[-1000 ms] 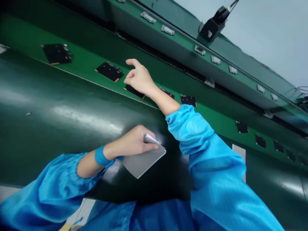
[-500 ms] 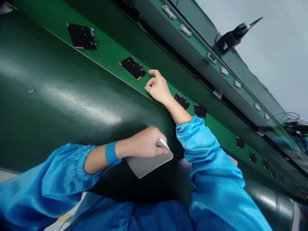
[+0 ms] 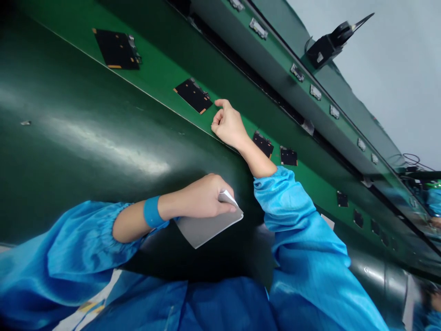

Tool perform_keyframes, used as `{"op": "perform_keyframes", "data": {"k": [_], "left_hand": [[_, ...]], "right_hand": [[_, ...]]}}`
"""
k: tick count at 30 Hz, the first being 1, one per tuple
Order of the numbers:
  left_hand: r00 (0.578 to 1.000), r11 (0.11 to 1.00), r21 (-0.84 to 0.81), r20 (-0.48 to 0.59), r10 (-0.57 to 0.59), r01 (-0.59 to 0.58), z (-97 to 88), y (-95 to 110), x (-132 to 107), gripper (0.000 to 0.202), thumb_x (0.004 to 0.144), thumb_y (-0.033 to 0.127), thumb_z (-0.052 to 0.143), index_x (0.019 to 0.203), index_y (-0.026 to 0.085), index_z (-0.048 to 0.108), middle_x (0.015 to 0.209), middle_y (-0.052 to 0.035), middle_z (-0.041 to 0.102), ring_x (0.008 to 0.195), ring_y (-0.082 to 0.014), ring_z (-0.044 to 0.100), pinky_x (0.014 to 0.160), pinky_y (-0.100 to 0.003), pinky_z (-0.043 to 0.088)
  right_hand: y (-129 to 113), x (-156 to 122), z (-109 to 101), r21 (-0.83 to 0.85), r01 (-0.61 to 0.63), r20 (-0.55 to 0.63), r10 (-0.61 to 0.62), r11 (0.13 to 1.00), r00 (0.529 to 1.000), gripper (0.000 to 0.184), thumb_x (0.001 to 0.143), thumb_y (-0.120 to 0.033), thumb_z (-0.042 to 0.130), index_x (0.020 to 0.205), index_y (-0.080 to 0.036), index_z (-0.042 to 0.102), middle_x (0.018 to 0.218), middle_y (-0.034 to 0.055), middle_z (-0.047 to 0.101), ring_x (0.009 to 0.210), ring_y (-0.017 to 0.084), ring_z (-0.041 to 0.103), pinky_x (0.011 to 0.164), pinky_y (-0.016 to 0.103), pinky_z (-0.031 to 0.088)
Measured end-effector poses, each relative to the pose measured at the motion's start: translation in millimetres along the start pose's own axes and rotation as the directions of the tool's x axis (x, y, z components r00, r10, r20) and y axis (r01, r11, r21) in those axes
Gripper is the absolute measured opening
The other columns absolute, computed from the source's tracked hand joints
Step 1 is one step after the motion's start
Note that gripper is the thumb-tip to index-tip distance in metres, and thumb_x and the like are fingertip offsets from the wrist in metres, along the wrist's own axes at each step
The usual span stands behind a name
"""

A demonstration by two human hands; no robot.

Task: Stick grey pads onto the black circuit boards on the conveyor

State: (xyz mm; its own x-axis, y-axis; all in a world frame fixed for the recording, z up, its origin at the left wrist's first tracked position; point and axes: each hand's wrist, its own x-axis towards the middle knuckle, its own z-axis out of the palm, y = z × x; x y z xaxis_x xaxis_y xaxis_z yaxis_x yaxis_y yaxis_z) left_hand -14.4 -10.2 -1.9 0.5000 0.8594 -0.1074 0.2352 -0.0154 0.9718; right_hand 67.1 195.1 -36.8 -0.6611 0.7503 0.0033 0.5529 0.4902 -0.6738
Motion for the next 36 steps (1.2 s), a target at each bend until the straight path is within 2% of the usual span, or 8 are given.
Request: {"op": "perform_keyframes", "data": {"k": [8,15,18,23,26,29,32,36], "left_hand": [[1.000,1.000,-0.014,-0.006,0.011,-0.011,1.0,0,-1,0.010,0.083,0.021,0.076,0.075,0.016,0.079,0.067,-0.0016,0.073,0.065,-0.0161,0.064,0.062,-0.028,0.037],[1.000,1.000,-0.016,0.000,-0.001,0.001,1.4,0,-1,0.014,0.084,0.023,0.075,0.072,0.016,0.077,0.062,-0.0002,0.068,0.062,-0.0148,0.061,0.061,-0.027,0.036],[1.000,1.000,-0.020,-0.004,-0.002,0.002,1.6,0,-2,0.014,0.083,0.021,0.074,0.071,0.015,0.076,0.062,0.0001,0.067,0.062,-0.0143,0.060,0.060,-0.027,0.035],[1.000,1.000,-0.021,0.002,-0.010,0.010,1.2,1,-1,0.015,0.084,0.023,0.074,0.071,0.016,0.076,0.061,0.0004,0.066,0.062,-0.0140,0.059,0.061,-0.028,0.034],[1.000,1.000,-0.004,0.019,0.000,0.000,1.2,2,-1,0.018,0.084,0.023,0.074,0.068,0.016,0.074,0.058,0.0012,0.062,0.058,-0.0131,0.055,0.061,-0.028,0.034],[0.999,1.000,0.011,0.035,0.010,-0.010,2.0,2,-1,0.019,0.083,0.023,0.075,0.066,0.016,0.073,0.057,0.0014,0.061,0.056,-0.0128,0.052,0.062,-0.029,0.034],[1.000,1.000,-0.005,0.025,0.019,-0.019,2.6,0,-1,0.020,0.083,0.023,0.075,0.065,0.016,0.072,0.057,0.0013,0.061,0.057,-0.0125,0.053,0.061,-0.028,0.034],[1.000,0.999,-0.029,0.019,0.019,-0.018,2.0,-2,0,0.020,0.083,0.022,0.075,0.065,0.016,0.072,0.057,0.0014,0.061,0.058,-0.0126,0.054,0.059,-0.027,0.033]], "right_hand": [[-6,-16,-8,-0.019,-0.074,-0.027,0.073,0.997,0.997,0.057,0.083,-0.025,0.071,0.137,-0.020,0.055,0.087,0.0033,0.071,0.074,0.020,0.062,0.078,0.037,0.059],[0,-28,-12,-0.089,-0.035,-0.031,0.033,0.995,0.999,0.059,0.084,-0.027,0.072,0.139,-0.019,0.053,0.088,0.0054,0.071,0.077,0.024,0.064,0.086,0.044,0.060],[4,-33,-15,-0.169,-0.014,-0.032,0.009,0.986,0.999,0.063,0.086,-0.025,0.072,0.144,-0.018,0.049,0.097,0.0098,0.072,0.088,0.028,0.068,0.095,0.050,0.058],[29,-32,-46,-0.349,-0.043,-0.084,0.015,0.936,0.996,0.085,0.081,-0.042,0.088,0.149,-0.018,0.042,0.141,0.0218,0.056,0.124,0.041,0.064,0.105,0.061,0.054],[39,-19,-67,-0.346,-0.081,-0.104,0.047,0.935,0.993,0.096,0.074,-0.053,0.094,0.147,-0.017,0.044,0.134,0.0193,0.057,0.119,0.037,0.066,0.101,0.057,0.057],[25,2,-64,-0.204,-0.041,-0.103,0.020,0.978,0.994,0.067,0.085,-0.056,0.086,0.133,-0.021,0.055,0.107,0.0081,0.064,0.101,0.026,0.067,0.090,0.044,0.059],[-3,25,-39,-0.023,-0.025,-0.015,0.024,0.999,1.000,0.031,0.095,-0.048,0.075,0.104,-0.021,0.064,0.080,0.0013,0.058,0.079,0.018,0.061,0.075,0.034,0.056],[-29,47,-12,0.082,-0.069,0.126,0.059,0.994,0.990,0.017,0.091,-0.023,0.072,0.078,-0.019,0.062,0.066,-0.0010,0.053,0.065,0.013,0.050,0.064,0.027,0.049]]}}
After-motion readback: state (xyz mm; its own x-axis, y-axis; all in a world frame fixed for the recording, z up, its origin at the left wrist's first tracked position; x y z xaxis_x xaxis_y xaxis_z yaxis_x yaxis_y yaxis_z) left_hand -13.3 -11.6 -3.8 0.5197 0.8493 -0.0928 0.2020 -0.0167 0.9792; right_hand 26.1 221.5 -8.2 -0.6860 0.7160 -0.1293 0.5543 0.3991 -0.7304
